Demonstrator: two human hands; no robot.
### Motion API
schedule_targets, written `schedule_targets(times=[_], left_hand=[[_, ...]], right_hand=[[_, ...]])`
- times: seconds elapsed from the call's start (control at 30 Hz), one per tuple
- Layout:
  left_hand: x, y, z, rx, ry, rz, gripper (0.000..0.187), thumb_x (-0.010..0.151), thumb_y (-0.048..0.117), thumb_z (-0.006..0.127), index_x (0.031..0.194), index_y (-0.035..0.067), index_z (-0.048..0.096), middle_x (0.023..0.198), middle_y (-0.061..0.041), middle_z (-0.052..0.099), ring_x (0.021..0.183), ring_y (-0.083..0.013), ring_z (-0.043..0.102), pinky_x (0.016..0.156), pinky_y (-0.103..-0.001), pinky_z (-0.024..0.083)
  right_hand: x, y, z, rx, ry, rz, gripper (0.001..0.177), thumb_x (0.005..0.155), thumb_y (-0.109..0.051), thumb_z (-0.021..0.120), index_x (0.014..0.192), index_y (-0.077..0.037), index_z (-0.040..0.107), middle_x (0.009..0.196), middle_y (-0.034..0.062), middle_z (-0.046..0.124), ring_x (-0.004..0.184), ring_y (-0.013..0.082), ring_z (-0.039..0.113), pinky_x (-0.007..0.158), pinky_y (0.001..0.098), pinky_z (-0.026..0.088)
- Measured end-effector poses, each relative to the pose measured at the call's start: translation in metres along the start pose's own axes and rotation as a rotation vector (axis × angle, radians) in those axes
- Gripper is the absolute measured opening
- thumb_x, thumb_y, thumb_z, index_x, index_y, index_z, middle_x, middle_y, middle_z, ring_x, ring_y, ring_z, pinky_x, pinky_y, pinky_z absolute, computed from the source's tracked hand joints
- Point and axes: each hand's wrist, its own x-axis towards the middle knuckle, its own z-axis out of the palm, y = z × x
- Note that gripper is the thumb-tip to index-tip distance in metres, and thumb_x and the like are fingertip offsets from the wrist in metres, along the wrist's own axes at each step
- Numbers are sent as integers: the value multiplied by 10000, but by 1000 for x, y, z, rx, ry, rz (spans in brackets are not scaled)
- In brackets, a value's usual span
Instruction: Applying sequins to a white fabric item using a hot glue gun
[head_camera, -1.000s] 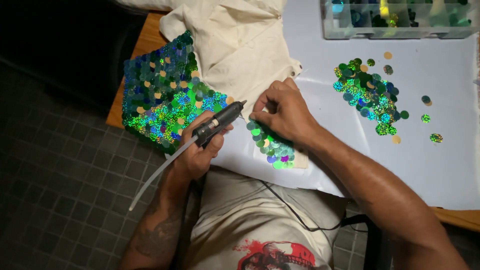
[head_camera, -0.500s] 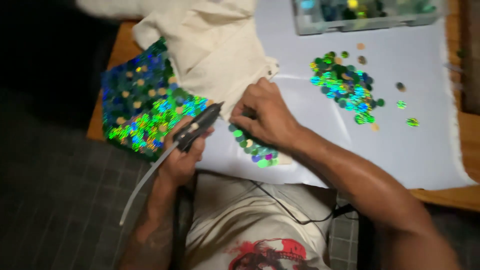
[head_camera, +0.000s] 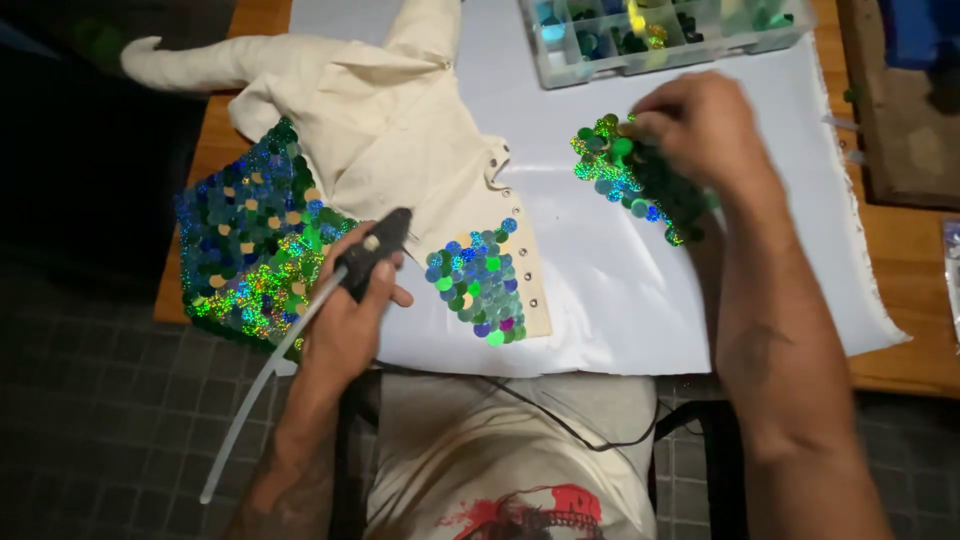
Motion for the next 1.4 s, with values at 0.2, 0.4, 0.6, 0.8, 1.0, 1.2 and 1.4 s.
schedule_targets(times=[0.2,0.4,0.6,0.8,1.0,1.2,1.4], left_hand=[[12,11,5,41,-102,-243,551,981,462,467,1201,39,743,723,-89,789,1209,-126,688,1079,-285,413],[18,19,22,-54,-195,-235,498,982,479,466,1196,138,760,533,-70,665,795,-126,640,947,-300,442],[33,5,37,-258,-170,-241,607,973,435,560,548,13,653,624,-136,733,597,-190,658,797,-343,515],[37,-12,25,-464,-69,-155,544,985,358,510,1358,-34,571,1258,-183,717,581,-225,723,406,-187,309],[12,-7,6,-393,-53,-69,537,999,393,478,1265,-55,611,1290,-99,688,643,-238,734,505,-208,469],[-27,20,-23,94,-144,-286,364,982,402,491,1159,201,737,472,-6,565,472,-105,515,557,-296,474],[-30,-7,-30,251,-235,39,307,955,375,683,972,70,715,829,-156,659,813,-344,672,780,-422,508]], right_hand=[[4,-5,33,-108,-75,-186,253,890,-227,777,1105,-95,796,1006,110,757,972,370,627,750,486,490],[4,0,21,-80,-47,-146,138,929,-193,694,938,-98,793,907,95,750,921,358,626,733,494,479],[-12,-43,-18,628,-56,315,49,860,-62,745,883,-98,721,811,4,715,770,77,639,733,215,510],[-11,-42,-18,864,-157,382,70,902,7,729,872,-48,698,781,100,717,727,154,700,707,226,580],[0,-7,7,730,-49,321,22,905,-87,747,904,-96,727,831,2,709,703,49,560,679,162,444],[-20,-66,-11,616,-14,274,106,914,-79,607,903,-125,702,863,-35,685,808,36,607,747,174,477],[-39,-117,28,610,-236,-72,108,873,-38,776,974,-74,793,898,138,727,856,246,678,867,402,522]])
